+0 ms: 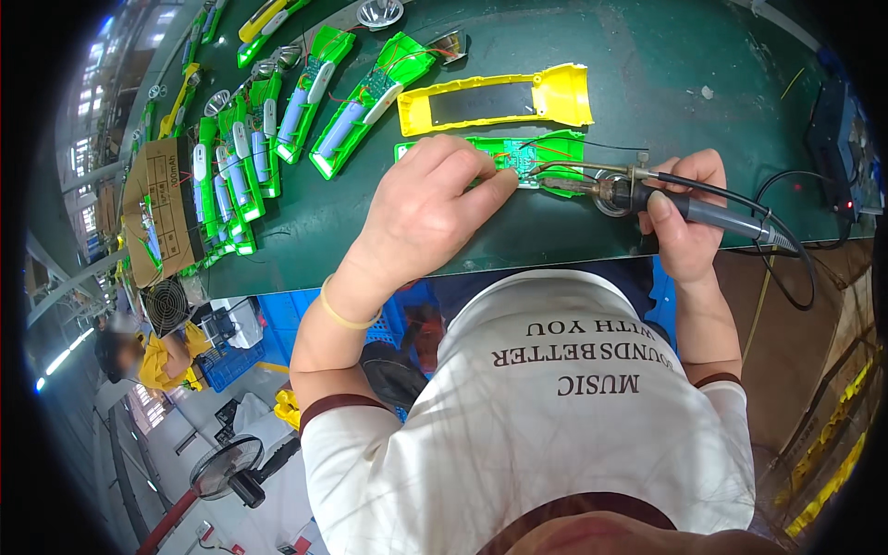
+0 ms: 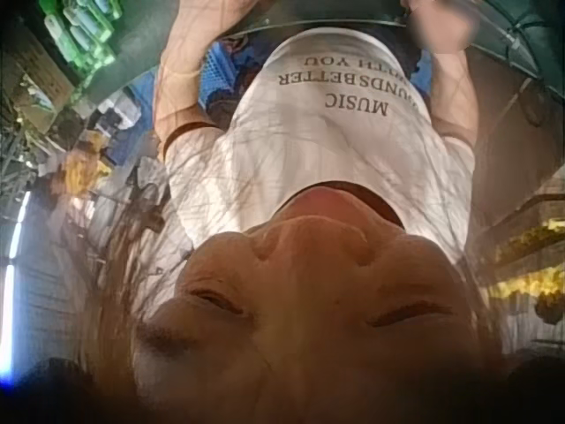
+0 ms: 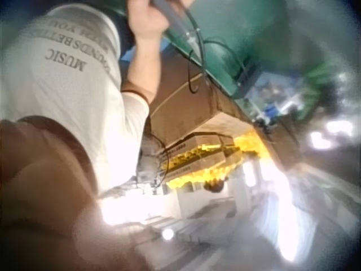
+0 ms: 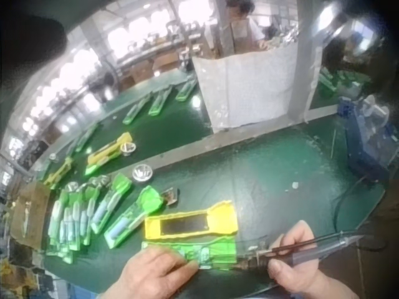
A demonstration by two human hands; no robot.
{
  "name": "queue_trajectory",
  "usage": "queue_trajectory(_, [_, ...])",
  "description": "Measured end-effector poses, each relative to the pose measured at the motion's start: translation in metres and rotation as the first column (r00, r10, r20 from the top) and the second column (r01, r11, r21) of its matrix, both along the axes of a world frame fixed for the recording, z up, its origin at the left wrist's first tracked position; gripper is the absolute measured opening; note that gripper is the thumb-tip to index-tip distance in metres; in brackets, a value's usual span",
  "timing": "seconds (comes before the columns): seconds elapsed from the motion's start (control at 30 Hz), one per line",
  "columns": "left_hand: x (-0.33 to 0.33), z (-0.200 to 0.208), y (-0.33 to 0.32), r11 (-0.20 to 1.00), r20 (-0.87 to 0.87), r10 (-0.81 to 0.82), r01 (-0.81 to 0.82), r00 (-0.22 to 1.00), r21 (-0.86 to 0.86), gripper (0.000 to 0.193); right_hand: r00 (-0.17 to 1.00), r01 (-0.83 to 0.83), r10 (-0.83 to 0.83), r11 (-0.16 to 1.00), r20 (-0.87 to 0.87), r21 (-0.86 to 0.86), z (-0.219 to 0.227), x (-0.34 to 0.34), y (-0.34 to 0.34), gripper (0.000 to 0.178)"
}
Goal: Soldering internal components and assembling the housing of handheld solar-powered flashlights.
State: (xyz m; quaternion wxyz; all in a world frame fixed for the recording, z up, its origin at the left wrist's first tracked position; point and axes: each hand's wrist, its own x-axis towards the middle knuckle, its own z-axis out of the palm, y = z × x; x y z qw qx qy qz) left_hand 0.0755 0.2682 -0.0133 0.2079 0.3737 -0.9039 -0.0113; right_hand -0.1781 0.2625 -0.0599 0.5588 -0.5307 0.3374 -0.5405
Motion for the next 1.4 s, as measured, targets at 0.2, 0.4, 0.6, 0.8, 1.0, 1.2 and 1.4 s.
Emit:
queue_trajectory(0.2, [-0.001, 0.002, -0.002, 1.000, 0.017, -0.026, 0.026, 1.000, 0.006, 0.020, 1.000, -0.013, 0.013, 0.999, -0.025, 0.032, 0.002, 0.004, -0.001, 0.027])
queue_trajectory(0.4, [0.001, 0.000, -0.001, 1.000, 0.008, -0.026, 0.026, 1.000, 0.002, 0.020, 0.995, 0.033, -0.037, 0.999, 0.096, 0.044, 0.003, 0.000, 0.000, 0.025])
queue_trajectory(0.6, [-0.002, 0.004, -0.001, 1.000, 0.029, -0.004, 0.003, 1.000, 0.025, 0.019, 0.959, 0.156, -0.159, 0.987, 0.234, 0.030, 0.008, -0.004, -0.003, 0.025])
queue_trajectory(0.8, [-0.013, 0.020, -0.020, 0.970, -0.206, 0.152, -0.106, 0.967, 0.219, 0.022, 0.889, 0.325, -0.328, 0.944, 0.319, 0.066, 0.010, -0.015, -0.009, 0.019])
queue_trajectory(1.0, [-0.036, 0.010, -0.042, 0.960, -0.203, 0.144, -0.087, 0.969, 0.265, 0.010, 0.903, 0.312, -0.312, 0.949, 0.294, 0.050, 0.025, -0.018, -0.020, 0.017])
queue_trajectory(1.2, [-0.038, 0.007, -0.021, 0.867, -0.268, 0.336, -0.186, 0.903, 0.462, 0.022, 0.940, 0.186, -0.208, 0.977, 0.272, 0.102, 0.036, -0.001, -0.045, 0.022])
queue_trajectory(1.4, [-0.021, -0.021, -0.010, 0.955, -0.345, 0.290, -0.247, 0.892, 0.165, 0.011, 0.983, -0.053, 0.025, 0.988, 0.184, 0.145, 0.009, 0.034, -0.080, 0.030])
